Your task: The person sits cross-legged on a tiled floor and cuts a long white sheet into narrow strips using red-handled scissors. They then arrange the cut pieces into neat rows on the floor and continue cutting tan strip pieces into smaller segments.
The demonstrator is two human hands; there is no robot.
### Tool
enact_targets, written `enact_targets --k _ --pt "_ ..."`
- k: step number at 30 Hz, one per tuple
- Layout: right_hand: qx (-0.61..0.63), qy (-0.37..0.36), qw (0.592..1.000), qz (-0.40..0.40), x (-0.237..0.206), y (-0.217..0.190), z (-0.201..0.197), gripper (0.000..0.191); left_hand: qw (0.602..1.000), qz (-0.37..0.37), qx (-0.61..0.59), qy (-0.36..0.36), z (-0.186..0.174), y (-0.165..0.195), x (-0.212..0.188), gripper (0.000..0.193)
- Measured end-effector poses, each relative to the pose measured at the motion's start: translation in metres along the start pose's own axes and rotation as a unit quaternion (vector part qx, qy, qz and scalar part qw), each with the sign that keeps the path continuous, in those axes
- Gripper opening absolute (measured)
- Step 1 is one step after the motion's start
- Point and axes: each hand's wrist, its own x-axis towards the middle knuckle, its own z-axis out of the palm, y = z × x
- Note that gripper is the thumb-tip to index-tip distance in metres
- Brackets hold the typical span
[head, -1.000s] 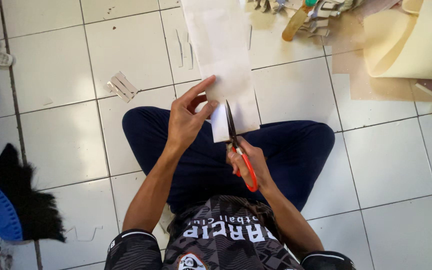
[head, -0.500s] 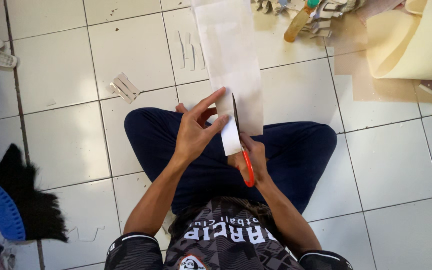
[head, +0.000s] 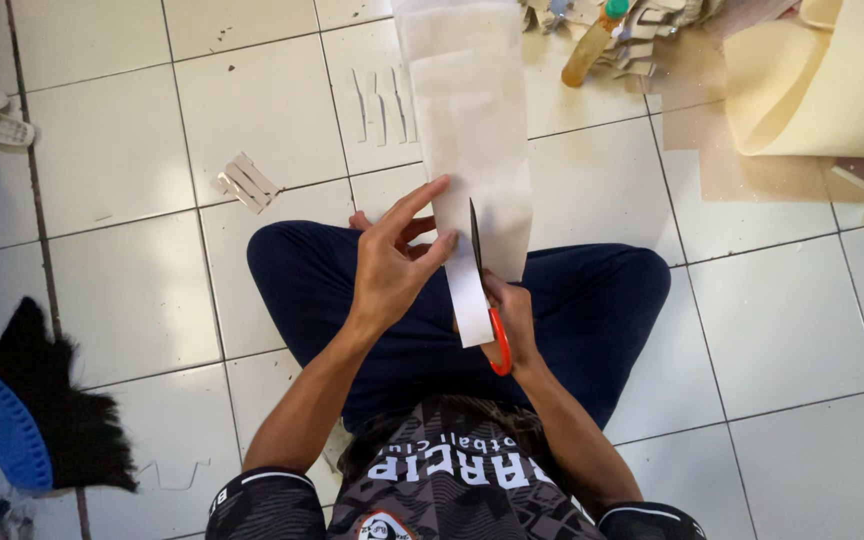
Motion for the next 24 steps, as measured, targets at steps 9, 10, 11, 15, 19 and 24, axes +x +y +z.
enact_targets --k 9,10,11,15,19,24 --pt "-0.355 -0.014 0.91 -0.216 -0.009 -0.008 -0.002 0.026 1.0 0.008 -0.026 0.0 -0.008 -0.003 0.012 0.059" --pt "-0.355 -0.022 0.907 -0.225 -0.009 -0.008 -0.002 0.027 0.999 0.02 -0.03 0.013 -0.008 -0.002 0.014 0.056" --pt "-0.349 -0.012 0.916 -0.2 -0.009 -0.008 -0.002 0.025 0.999 0.033 -0.035 0.026 -0.007 -0.001 0.016 0.053" --pt "-0.302 0.001 0.94 -0.157 0.0 -0.005 -0.003 0.023 1.0 0.007 0.016 0.025 0.006 0.0 0.002 0.055" --pt "-0.144 0.006 0.989 -0.01 -0.001 0.0 -0.004 0.021 1.0 0.006 0.011 0.018 0.009 0.001 -0.008 0.053" --pt "-0.34 0.014 0.915 -0.216 -0.005 0.001 -0.004 0.028 1.0 0.019 0.004 0.006 0.004 0.004 0.001 0.055"
